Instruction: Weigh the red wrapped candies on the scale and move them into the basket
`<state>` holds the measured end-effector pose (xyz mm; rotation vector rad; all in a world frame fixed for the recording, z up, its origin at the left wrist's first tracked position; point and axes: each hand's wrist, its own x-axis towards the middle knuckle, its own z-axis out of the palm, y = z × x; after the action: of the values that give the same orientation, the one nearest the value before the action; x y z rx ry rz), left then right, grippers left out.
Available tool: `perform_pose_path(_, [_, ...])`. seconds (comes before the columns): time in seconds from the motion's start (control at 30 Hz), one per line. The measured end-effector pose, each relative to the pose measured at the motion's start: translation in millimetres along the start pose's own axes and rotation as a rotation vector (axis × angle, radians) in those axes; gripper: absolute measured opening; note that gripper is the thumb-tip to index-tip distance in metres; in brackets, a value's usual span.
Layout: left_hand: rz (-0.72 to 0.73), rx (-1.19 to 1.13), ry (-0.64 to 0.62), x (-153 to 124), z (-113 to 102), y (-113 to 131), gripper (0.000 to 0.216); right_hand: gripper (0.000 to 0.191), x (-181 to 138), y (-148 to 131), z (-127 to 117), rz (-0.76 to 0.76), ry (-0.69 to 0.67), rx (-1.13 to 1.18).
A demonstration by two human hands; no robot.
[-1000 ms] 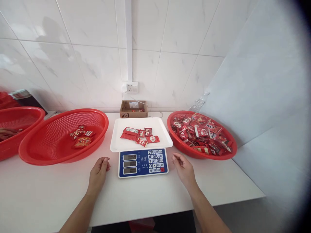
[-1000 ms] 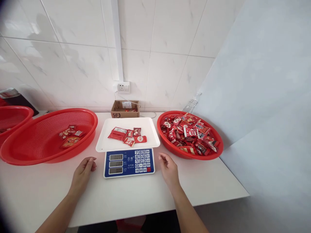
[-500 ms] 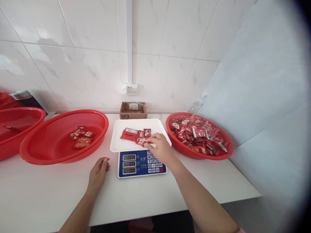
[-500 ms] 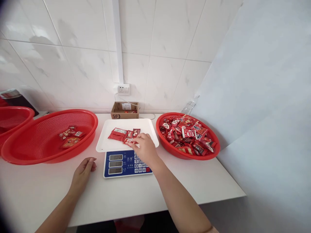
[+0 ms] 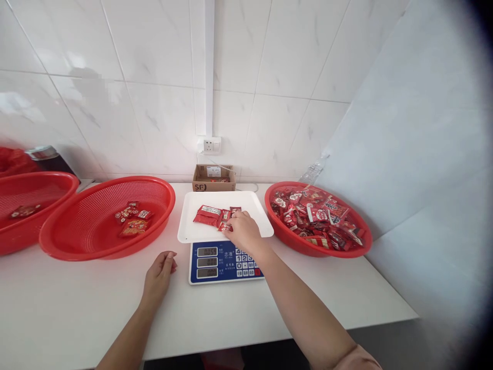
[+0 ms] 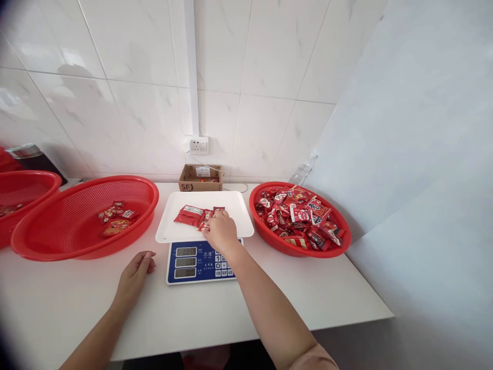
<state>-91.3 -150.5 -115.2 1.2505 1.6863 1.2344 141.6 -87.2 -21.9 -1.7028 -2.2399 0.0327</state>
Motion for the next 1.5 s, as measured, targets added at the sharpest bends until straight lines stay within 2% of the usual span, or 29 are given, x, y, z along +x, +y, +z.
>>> perform_pose_path(0.17, [0.0, 0.01, 0.01, -1, 0, 2, 0.041, 0.01, -6, 4, -5, 0.012, 0.084, 0.098])
perform_pose_path(0.37, [-0.005, 0.032, 0.001, -1, 0, 3, 0.039, 0.02, -31, 25, -19, 0.181, 0.25, 0.483])
perform_pose_path(0.47, [-0.006, 0.033, -0.001, -1, 0, 2, 0.039, 0.028, -44, 38, -22, 0.217, 0.315, 0.655])
perform_pose_path(0.57, [-0.004, 0.033, -0.005, 0, 1, 2, 0.039, 0.036, -54, 46, -22, 0.226, 0.32, 0.719])
perform_pose_path(0.83, [-0.008, 0.047, -0.005, -3, 0, 7, 0.038, 0.029, -61, 49, -16, 0.241, 0.348, 0.892])
perform_pose_path(1.07, [-0.008, 0.056, -0.009, -2, 0, 5, 0.039, 0.031, -63, 43, -22, 0.245, 0.305, 0.74])
perform_pose_path(1.5, [-0.014, 0.058, -0.018, -2, -1, 5, 0.038, 0.028, -66, 37, -23, 0.208, 0.322, 0.664])
